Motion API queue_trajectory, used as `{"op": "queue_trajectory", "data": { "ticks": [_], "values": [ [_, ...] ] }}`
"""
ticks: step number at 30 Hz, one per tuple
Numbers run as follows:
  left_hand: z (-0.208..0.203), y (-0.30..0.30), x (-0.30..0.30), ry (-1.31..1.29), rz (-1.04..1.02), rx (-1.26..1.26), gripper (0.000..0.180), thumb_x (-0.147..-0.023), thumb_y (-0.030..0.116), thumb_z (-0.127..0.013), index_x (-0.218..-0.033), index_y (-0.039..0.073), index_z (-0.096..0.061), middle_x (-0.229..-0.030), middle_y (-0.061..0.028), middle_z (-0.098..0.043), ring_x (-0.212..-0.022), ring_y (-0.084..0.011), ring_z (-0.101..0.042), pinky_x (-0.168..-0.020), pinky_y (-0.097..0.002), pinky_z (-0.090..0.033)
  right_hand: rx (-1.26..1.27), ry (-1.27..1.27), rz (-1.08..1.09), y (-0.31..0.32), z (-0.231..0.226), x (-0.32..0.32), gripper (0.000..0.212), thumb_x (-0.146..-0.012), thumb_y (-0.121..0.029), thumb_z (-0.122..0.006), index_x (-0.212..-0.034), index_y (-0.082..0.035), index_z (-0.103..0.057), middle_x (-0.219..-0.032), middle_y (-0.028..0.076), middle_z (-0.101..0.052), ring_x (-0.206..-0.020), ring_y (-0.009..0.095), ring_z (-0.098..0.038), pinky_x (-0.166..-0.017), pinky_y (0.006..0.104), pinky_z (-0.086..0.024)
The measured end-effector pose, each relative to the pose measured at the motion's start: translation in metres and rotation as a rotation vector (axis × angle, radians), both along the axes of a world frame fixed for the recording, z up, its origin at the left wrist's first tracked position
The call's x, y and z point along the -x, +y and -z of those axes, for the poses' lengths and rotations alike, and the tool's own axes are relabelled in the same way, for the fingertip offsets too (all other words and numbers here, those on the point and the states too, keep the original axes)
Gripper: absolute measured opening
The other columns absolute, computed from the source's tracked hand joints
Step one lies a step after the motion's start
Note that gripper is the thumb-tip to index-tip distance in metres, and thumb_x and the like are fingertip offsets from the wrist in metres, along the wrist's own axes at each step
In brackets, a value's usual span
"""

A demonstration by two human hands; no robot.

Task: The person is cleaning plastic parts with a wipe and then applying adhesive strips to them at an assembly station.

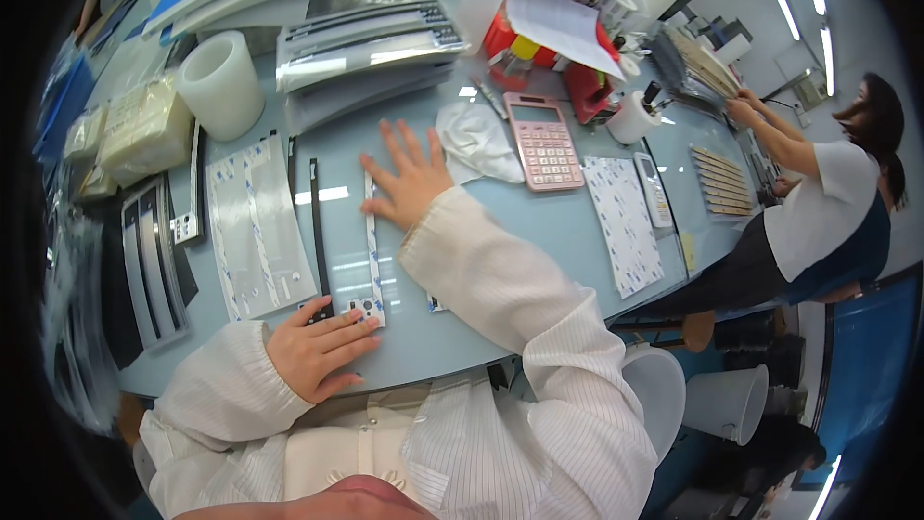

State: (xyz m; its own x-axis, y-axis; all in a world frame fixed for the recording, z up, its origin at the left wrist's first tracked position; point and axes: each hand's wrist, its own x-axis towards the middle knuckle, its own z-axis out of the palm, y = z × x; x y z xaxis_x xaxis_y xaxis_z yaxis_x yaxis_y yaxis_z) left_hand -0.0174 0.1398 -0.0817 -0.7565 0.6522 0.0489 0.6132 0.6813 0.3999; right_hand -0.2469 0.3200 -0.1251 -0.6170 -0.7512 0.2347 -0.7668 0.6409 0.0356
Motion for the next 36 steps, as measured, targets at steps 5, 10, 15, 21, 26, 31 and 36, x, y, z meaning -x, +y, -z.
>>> {"op": "queue_trajectory", "data": {
  "ticks": [5,10,15,21,26,31,36],
  "values": [
    [0.001,-0.001,-0.004,0.107,0.024,0.078,0.056,-0.090,0.036,-0.065,-0.137,0.010,-0.051,-0.146,-0.0047,-0.050,-0.134,-0.0197,-0.048,-0.114,-0.0485,-0.029,-0.164,-0.073,-0.138,0.015,-0.017,-0.058,0.081,-0.087,-0.065,-0.051,-0.146,-0.010,-0.042,-0.159,0.015,-0.024,-0.149,0.035,-0.014,-0.116,0.0606,-0.012],
    [0.001,-0.001,-0.006,0.108,0.023,0.110,0.058,-0.091,0.040,-0.063,-0.138,0.009,-0.050,-0.148,-0.0057,-0.047,-0.134,-0.0220,-0.048,-0.114,-0.0483,-0.029,-0.217,-0.115,-0.242,0.043,-0.034,-0.116,0.079,-0.091,-0.061,-0.048,-0.145,-0.003,-0.041,-0.158,0.015,-0.027,-0.149,0.033,-0.017,-0.116,0.0592,-0.016],
    [0.003,-0.003,-0.004,0.053,0.051,-0.023,0.055,-0.087,0.032,-0.068,-0.134,0.007,-0.052,-0.148,-0.0121,-0.045,-0.131,-0.0290,-0.049,-0.111,-0.0475,-0.035,-0.200,-0.258,-0.239,0.051,-0.040,-0.146,0.075,-0.096,-0.058,-0.044,-0.146,-0.002,-0.038,-0.158,0.017,-0.026,-0.149,0.031,-0.017,-0.116,0.0582,-0.018],
    [-0.005,-0.009,0.006,0.069,-0.036,-0.375,0.040,-0.077,0.005,-0.073,-0.116,0.002,-0.063,-0.133,-0.0197,-0.056,-0.114,-0.0345,-0.061,-0.097,-0.0455,-0.050,-0.040,-0.363,-0.321,0.044,-0.030,-0.158,0.078,-0.089,-0.052,-0.058,-0.144,0.000,-0.039,-0.157,0.021,-0.026,-0.148,0.033,-0.022,-0.116,0.0553,-0.021],
    [-0.018,-0.016,0.012,0.288,-0.137,-0.398,0.029,-0.071,-0.003,-0.071,-0.100,0.001,-0.068,-0.114,-0.0192,-0.066,-0.094,-0.0310,-0.067,-0.090,-0.0448,-0.053,0.128,-0.280,-0.397,0.043,-0.013,-0.164,0.071,-0.081,-0.036,-0.070,-0.138,-0.001,-0.047,-0.151,0.022,-0.037,-0.141,0.035,-0.037,-0.110,0.0509,-0.033],
    [-0.025,-0.023,0.011,0.333,-0.228,-0.345,0.026,-0.070,-0.003,-0.072,-0.096,0.002,-0.069,-0.110,-0.0177,-0.069,-0.091,-0.0285,-0.069,-0.092,-0.0460,-0.052,0.275,-0.188,-0.392,0.046,-0.012,-0.162,0.047,-0.076,-0.019,-0.074,-0.118,0.000,-0.063,-0.130,0.020,-0.059,-0.120,0.034,-0.058,-0.096,0.0462,-0.047],
    [-0.025,-0.027,0.011,0.322,-0.237,-0.277,0.023,-0.072,-0.002,-0.072,-0.094,0.002,-0.069,-0.108,-0.0157,-0.070,-0.089,-0.0271,-0.070,-0.095,-0.0490,-0.050,0.295,-0.138,-0.417,0.055,-0.022,-0.157,0.034,-0.077,-0.009,-0.072,-0.109,0.002,-0.066,-0.120,0.018,-0.065,-0.113,0.031,-0.063,-0.092,0.0446,-0.050]
  ]
}}
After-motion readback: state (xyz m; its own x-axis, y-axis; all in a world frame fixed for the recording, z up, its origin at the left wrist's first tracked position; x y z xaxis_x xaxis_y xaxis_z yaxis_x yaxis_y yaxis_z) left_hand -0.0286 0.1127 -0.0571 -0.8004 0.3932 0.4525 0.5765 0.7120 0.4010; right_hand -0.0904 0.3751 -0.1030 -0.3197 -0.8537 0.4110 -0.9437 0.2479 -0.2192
